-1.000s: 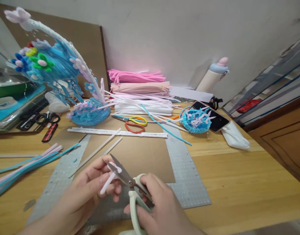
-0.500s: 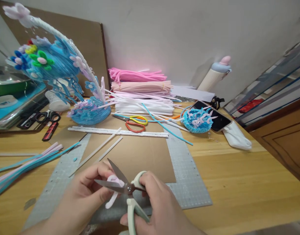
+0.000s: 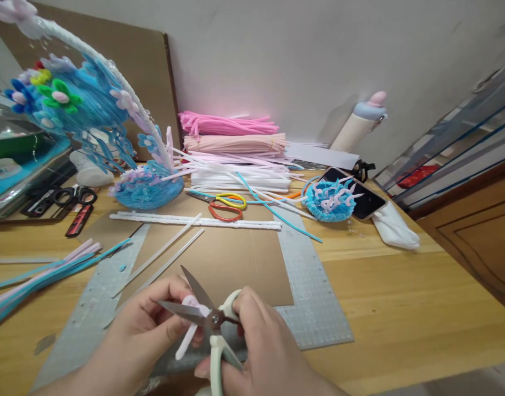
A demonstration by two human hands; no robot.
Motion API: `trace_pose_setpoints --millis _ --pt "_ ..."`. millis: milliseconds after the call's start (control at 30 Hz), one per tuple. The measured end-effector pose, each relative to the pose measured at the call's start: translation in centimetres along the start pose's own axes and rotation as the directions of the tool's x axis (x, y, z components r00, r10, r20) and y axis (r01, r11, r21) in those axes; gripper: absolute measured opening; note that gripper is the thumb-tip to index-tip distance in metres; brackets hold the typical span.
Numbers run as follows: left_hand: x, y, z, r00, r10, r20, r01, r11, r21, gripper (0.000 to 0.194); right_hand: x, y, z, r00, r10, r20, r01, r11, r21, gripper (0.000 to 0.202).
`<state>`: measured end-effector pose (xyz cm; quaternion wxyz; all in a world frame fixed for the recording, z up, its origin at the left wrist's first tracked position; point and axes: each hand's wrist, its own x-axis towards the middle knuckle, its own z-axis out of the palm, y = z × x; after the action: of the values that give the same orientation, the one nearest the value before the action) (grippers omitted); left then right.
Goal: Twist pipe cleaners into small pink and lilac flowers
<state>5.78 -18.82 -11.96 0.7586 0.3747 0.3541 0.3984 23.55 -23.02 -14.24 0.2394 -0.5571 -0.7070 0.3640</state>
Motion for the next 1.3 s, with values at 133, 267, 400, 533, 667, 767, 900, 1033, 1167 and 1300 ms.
trace_pose_setpoints --millis 133,267,400,533,667,767,900,1033,1167,1300 --pt "0.1 0.3 0.0 1.0 -0.01 -0.007 0.01 0.999 -0.04 0.012 0.0 0.0 0.1 1.0 0.029 0.012 -0.028 0.999 -0.022 0.03" --pt "0.4 0.4 0.1 0.997 -0.048 -0.06 0.046 0.998 -0.035 0.018 0.2 -0.3 -0.1 0.998 0.063 0.026 -0.063 0.998 -0.029 0.028" --pt "0.7 0.4 0.1 0.992 -0.079 -0.099 0.078 0.997 -0.021 0.027 0.2 -0.2 0.1 0.996 0.082 0.023 -0.081 0.995 -0.063 0.027" --pt "0.9 0.3 0.0 0.987 -0.116 -0.113 0.116 0.993 -0.007 0.028 0.0 0.1 0.5 0.998 0.062 -0.017 -0.063 0.996 -0.067 0.019" --pt "0.9 0.4 -0.1 0.99 -0.116 -0.082 0.116 0.993 -0.005 0.022 0.3 0.1 -0.4 0.987 0.121 -0.11 -0.126 0.991 -0.04 0.02" --pt "0.8 0.5 -0.1 0.996 -0.058 -0.062 0.059 0.998 0.007 0.017 0.8 1.2 -2.7 0.944 0.248 -0.215 -0.273 0.957 -0.095 0.022" --pt "0.5 0.7 -0.1 0.993 0.111 -0.049 -0.103 0.983 0.152 0.01 1.2 3.7 -5.8 0.969 0.117 -0.219 -0.19 0.918 -0.349 0.013" --pt "0.1 0.6 -0.2 0.973 0.225 -0.049 -0.187 0.897 0.4 0.004 1.5 3.0 -6.8 0.975 0.042 -0.216 -0.125 0.912 -0.39 0.017" --pt "0.0 0.3 -0.7 0.927 0.373 -0.039 -0.28 0.756 0.592 0.011 2.4 -1.8 -4.8 0.998 0.055 0.035 -0.059 0.99 0.13 0.021" --pt "0.2 0.5 -1.2 0.855 0.514 0.071 -0.409 0.584 0.701 0.022 4.5 -4.6 -1.8 0.953 0.089 0.29 -0.277 0.644 0.713 0.032"
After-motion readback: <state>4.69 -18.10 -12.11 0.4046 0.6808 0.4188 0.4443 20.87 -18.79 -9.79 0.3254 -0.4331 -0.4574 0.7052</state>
